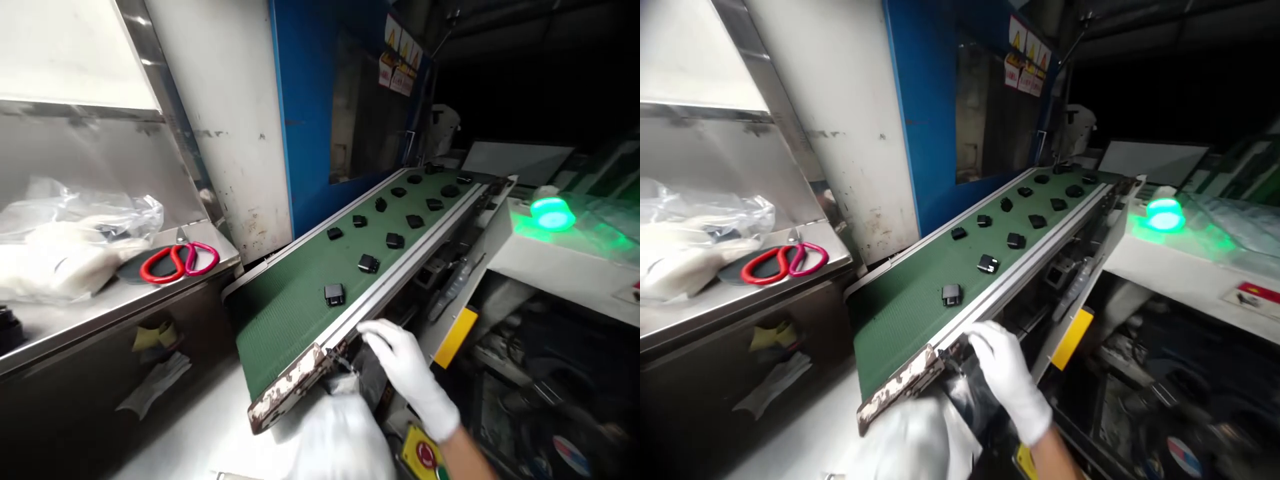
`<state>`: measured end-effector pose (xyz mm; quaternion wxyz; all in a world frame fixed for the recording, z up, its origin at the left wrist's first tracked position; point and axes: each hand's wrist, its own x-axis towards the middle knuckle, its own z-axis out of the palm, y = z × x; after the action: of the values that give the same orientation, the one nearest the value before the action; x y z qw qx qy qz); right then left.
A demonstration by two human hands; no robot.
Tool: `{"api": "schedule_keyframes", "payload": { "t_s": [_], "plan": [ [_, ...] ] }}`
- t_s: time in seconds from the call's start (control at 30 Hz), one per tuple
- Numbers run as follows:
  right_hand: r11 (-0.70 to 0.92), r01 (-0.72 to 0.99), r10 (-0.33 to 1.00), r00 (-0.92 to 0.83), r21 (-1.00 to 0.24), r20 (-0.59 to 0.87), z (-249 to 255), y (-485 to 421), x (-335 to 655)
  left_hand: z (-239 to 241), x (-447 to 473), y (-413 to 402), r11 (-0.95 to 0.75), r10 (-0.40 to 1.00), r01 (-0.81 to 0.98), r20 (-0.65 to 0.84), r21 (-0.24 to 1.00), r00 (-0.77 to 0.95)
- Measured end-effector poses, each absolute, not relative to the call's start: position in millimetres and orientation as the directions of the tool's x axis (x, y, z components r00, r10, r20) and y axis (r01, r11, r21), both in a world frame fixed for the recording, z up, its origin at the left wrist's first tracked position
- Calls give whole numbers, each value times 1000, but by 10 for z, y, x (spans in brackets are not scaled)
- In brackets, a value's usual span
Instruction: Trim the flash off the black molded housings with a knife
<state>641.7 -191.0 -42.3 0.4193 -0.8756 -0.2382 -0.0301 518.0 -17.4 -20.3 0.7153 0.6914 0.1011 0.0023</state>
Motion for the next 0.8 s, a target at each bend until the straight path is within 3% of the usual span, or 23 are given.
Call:
{"api": "schedule_keyframes", "payload": {
  "t_s": [0.17, 0.3, 0.57, 0.8],
  "plan": [
    [-526, 638, 624, 739, -563, 254, -241, -1249, 7618, -9, 6586, 31, -210, 353, 26, 51, 977, 934],
    [-534, 696, 748, 653, -481, 115, -82, -1115, 7996, -103, 7650, 400, -265, 449, 149, -15, 953, 894],
    [-617, 688, 775, 614, -382, -145, -9, -1563, 8027, -237, 9235, 406, -292, 459, 300, -143, 908, 877],
    [-692, 558, 691, 696, -457, -197, -90, -1575, 7973, -147, 9492, -37, -256, 357, 76, 21, 964, 934]
  ]
}}
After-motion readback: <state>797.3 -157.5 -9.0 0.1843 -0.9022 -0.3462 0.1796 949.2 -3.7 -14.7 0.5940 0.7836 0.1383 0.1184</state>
